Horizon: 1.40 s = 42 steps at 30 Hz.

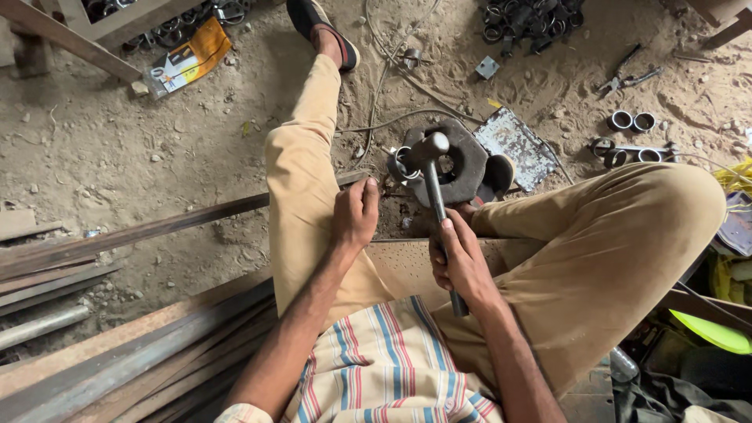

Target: The person sits on the ground in a workshop and uses a hammer to shape a metal ring on an anvil. They repeatedly strike the ring to flatten and adjust its form, occasionally repositioning the metal piece with their hands.

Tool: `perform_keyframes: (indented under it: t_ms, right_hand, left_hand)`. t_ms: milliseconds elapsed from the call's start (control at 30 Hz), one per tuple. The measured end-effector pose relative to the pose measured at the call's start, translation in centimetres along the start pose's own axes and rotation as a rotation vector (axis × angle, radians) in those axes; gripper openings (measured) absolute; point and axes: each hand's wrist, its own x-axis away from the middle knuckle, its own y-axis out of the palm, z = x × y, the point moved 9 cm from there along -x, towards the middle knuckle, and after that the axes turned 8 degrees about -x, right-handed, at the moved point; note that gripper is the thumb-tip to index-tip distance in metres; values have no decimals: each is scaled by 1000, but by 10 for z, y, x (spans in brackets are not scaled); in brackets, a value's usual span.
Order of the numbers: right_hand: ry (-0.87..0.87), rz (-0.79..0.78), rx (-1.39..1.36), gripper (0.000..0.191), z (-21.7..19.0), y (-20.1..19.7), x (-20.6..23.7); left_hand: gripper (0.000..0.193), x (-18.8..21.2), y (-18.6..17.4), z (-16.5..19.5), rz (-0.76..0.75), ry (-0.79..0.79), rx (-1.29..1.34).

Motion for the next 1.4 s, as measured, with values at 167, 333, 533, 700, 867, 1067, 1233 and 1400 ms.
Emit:
perform_keyframes:
  t_ms: [167, 333, 533, 700, 867, 1067, 1233, 1400]
  right_hand:
    - [52, -35, -131, 32, 9, -1, -7]
    - [70, -69, -185, 31, 10, 0, -8]
    - [42, -105, -180, 30, 8, 5, -3]
    - [75, -102, -154, 29, 15, 5, -7]
    - [112, -68, -181, 25, 22, 3, -14]
    - [104, 25, -158, 26, 27, -15, -12]
    - [89, 77, -120, 27, 26, -21, -17]
    - [-3, 166, 59, 32, 14, -26, -14]
  left_hand:
    - [42, 2, -11, 11, 32, 21, 16]
    - [42, 3, -15, 18, 36, 22, 12]
    - [39, 9, -20, 15, 96, -6, -2]
    - [34, 5, -17, 17, 122, -47, -86]
    - [35, -5, -11, 32, 51, -7, -137]
    - [34, -3, -10, 48, 17, 37, -143]
    - [32, -5, -8, 65, 34, 182, -268]
    - [30, -9, -1, 64, -14, 148, -340]
